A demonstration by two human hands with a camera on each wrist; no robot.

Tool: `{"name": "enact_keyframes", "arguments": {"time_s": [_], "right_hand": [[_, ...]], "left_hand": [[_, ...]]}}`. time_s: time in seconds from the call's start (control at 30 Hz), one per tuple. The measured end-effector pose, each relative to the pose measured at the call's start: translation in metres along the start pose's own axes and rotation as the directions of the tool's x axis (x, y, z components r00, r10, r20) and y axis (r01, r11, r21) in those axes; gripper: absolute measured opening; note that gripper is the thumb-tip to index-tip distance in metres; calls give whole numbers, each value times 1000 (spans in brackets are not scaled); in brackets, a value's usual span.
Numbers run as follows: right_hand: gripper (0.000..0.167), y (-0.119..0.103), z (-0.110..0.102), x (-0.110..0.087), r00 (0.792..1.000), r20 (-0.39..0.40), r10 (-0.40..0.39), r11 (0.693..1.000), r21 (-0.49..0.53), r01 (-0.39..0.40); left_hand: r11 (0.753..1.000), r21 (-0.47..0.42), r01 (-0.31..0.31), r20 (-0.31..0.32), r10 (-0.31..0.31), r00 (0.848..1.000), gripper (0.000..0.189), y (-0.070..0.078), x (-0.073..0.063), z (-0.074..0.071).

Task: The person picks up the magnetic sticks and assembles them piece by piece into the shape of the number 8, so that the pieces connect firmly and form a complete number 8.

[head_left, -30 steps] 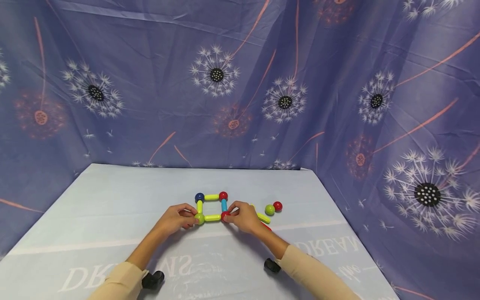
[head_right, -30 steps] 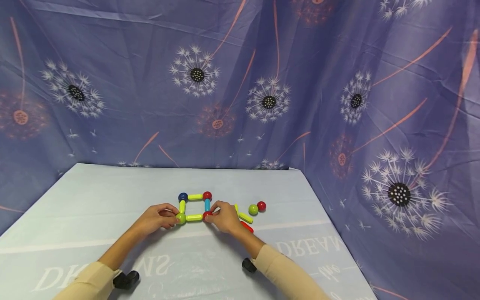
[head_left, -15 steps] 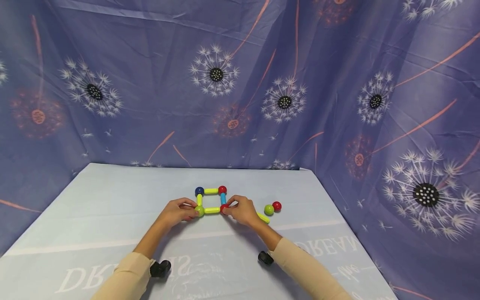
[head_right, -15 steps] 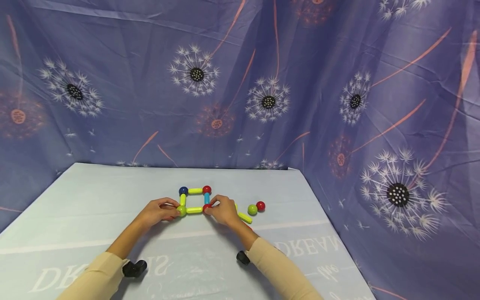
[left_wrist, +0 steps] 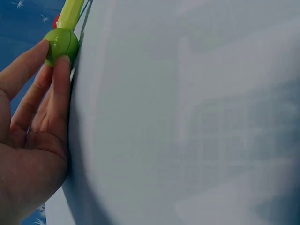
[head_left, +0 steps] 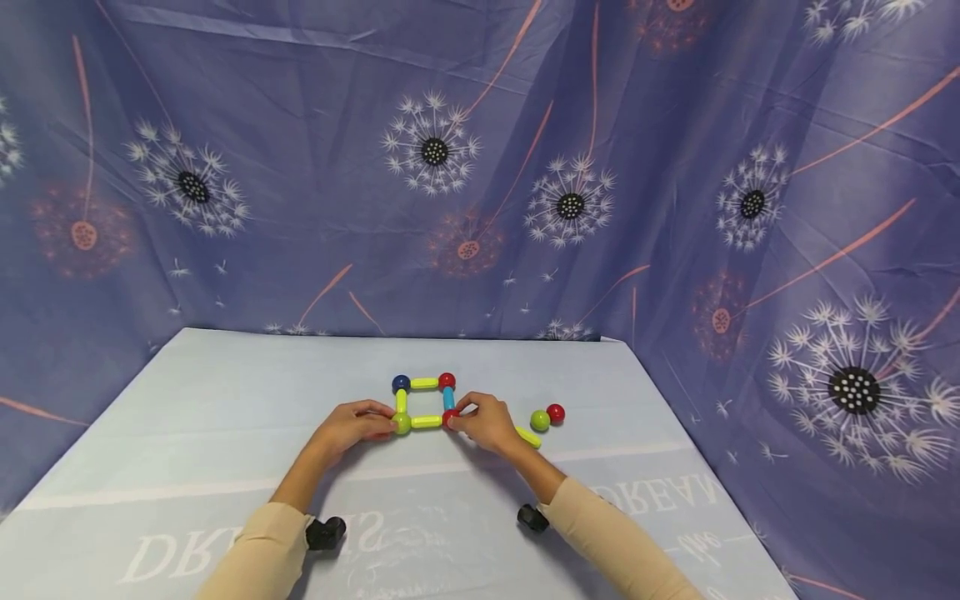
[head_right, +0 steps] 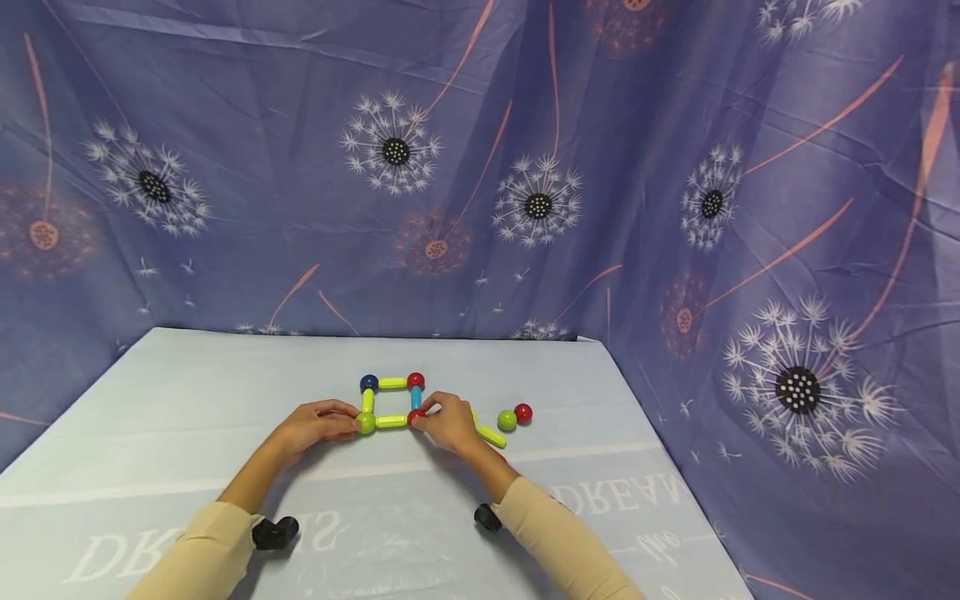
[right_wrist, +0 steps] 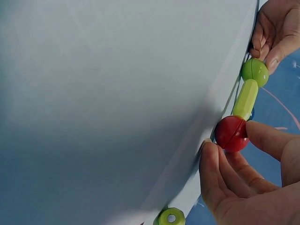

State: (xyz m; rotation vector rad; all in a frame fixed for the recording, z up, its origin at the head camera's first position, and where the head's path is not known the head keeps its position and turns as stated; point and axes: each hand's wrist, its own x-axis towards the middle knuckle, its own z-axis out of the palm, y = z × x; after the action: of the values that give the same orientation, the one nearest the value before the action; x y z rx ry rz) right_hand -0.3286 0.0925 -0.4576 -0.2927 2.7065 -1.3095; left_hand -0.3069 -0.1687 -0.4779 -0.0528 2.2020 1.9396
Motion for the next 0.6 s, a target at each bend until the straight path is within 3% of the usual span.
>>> {"name": "enact_keyframes", "arguments": {"time_s": [0.33,0.6], "right_hand": [[30,3,-10,-3,999,3,-32,999,-32,33],[27,3,-38,-5,995,-72,-73,993,-96,66]], "left_hand": [[999,-40,-4,2,4,1000,41,-3,2,-1],[999,-43,-10,4,10,1000,41,-4,2,-1]]}}
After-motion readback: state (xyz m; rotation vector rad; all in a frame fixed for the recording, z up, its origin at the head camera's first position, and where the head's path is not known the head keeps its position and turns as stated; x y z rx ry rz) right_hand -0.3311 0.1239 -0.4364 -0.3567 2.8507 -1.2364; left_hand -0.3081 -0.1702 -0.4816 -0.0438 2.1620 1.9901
